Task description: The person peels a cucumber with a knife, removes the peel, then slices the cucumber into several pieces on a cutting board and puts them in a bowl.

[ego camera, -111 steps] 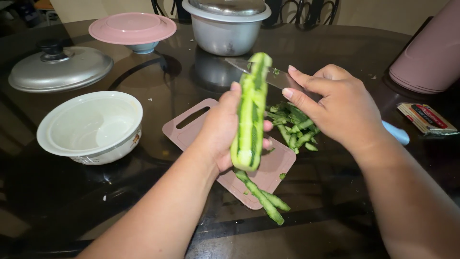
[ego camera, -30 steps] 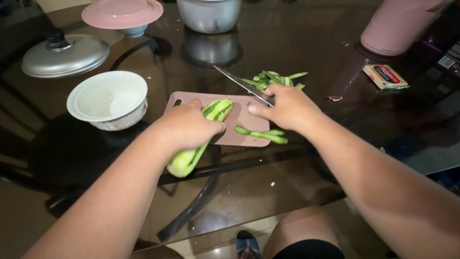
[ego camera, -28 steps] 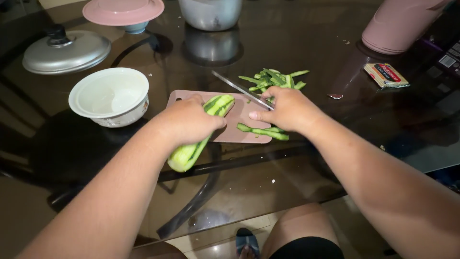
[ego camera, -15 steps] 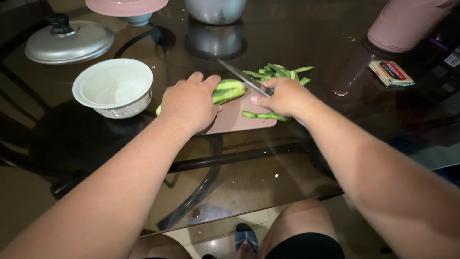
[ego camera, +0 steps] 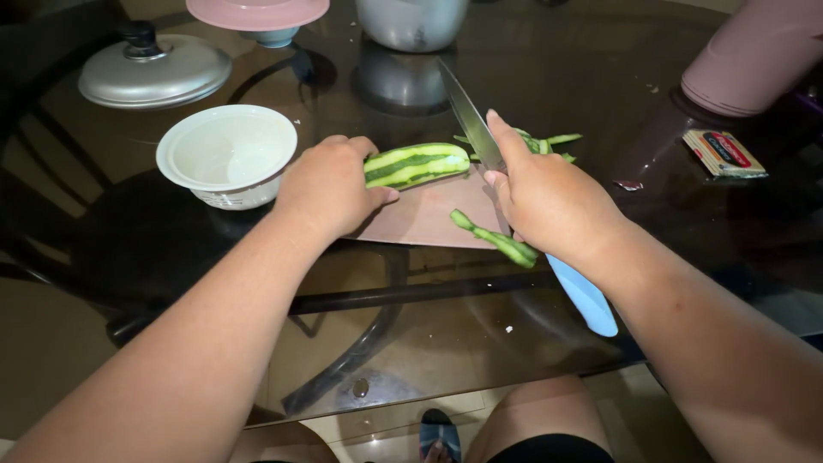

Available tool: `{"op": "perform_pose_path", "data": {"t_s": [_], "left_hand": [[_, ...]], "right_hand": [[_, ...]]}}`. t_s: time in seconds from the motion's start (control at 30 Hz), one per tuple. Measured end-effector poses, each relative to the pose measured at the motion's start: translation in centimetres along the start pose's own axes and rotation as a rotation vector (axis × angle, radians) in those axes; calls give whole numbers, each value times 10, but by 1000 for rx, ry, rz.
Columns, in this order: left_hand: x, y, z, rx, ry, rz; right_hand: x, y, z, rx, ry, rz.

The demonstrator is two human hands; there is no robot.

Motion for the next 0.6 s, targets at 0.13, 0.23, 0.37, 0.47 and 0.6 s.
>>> {"op": "perform_pose_path", "data": {"t_s": [0.13,0.23,0.37,0.47,0.6], "left_hand": [[6,6,-7,76,129,-99],[5,2,-10,134,143,-96],[12,6,-16,36,209,-115],[17,10,-13,-13,275,-132],[22,10,-13,-34,308,-132]], "right_hand": [[3,-11,4,-2,59,59],[33,12,-46,-619,-206,-390],[32,31,-59,-644,-128,-336],[19,67,-75,-715,-85,-398],[14,107,-67,-613,-34,-446]]}}
Point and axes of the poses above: each hand's wrist, its own x-axis away from the middle knuckle, its own z-axis out of the back of the hand, y = z × x, the point moved 10 cm from there along -x, towards the middle knuckle, and after that the axes turned 14 degrees about z, right-handed, at the moved point
